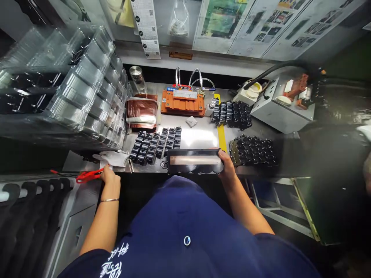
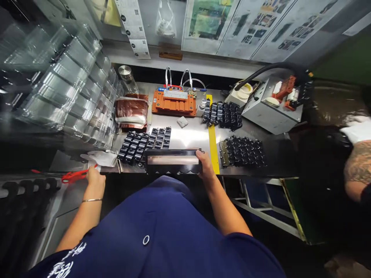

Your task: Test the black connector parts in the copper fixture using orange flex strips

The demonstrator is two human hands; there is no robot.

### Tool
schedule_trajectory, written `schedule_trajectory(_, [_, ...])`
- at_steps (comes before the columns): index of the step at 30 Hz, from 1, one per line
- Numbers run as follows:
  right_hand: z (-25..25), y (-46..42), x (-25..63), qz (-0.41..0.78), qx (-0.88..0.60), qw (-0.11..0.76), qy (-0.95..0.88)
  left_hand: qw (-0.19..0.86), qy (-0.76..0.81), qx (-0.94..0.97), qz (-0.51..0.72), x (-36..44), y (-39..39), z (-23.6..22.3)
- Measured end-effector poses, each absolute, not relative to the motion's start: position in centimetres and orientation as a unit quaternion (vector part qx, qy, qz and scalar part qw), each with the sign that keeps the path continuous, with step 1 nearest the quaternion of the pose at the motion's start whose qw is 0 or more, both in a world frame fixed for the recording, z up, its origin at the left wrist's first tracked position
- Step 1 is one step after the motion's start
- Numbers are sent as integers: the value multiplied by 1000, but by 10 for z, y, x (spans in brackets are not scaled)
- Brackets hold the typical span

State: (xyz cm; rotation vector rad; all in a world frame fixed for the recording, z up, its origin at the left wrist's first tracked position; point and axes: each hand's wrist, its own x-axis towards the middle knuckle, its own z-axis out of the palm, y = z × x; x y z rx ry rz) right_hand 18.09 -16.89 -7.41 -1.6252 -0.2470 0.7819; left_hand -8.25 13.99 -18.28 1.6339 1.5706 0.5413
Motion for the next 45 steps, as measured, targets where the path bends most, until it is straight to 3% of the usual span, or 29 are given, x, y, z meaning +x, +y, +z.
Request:
schedule_trajectory(3, [-78, -155, 216, 370, -686, 605, -160, 467, 604, 603, 231, -40, 84, -156])
schedule_trajectory(6, [-82, -125, 239, 434, -652, 576, -234, 691, 398, 590, 123, -1, 43, -125])
schedule_trajectory(9, [-86, -88, 248, 463, -623, 550, -310, 715, 371, 589, 64, 17, 50, -83])
schedule_trajectory(13, [-91, -50, 255, 450, -613, 536, -366, 581, 460, 653, 157, 1, 124, -6])
schedule_trajectory(17, [-103, -31, 259, 441, -651, 516, -340, 260, 479, 729, 416, -11, 235, 66])
schedule_trajectory(19, [-108, -23, 256, 427, -673, 501, -339, 147, 468, 769, 410, -7, 296, 82])
schedule_trajectory(22, [-113, -7, 247, 406, -695, 459, -377, 75, 492, 803, 328, 6, 382, 72])
schedule_trajectory(26, [-117, 38, 237, 343, -744, 344, -459, 81, 490, 849, 181, 26, 451, 40])
schedule_trajectory(29, [-130, 91, 233, 260, -782, 241, -512, 103, 495, 856, 102, 31, 440, 38])
schedule_trajectory(31, [-146, 130, 230, 213, -785, 193, -548, 126, 411, 892, 141, 24, 402, 50])
schedule_trajectory(34, [-175, 176, 225, 168, -768, 111, -608, 231, 213, 928, 200, 1, 326, 64])
schedule_trajectory(37, [-199, 195, 222, 165, -763, 42, -623, 379, 101, 910, 130, -19, 265, 39])
schedule_trajectory(41, [-210, 194, 223, 154, -761, 49, -628, 592, 294, 749, 35, -9, 235, -50])
schedule_trajectory(45, [-211, 186, 231, 164, -770, 100, -608, 735, 503, 447, 91, 35, 240, -121])
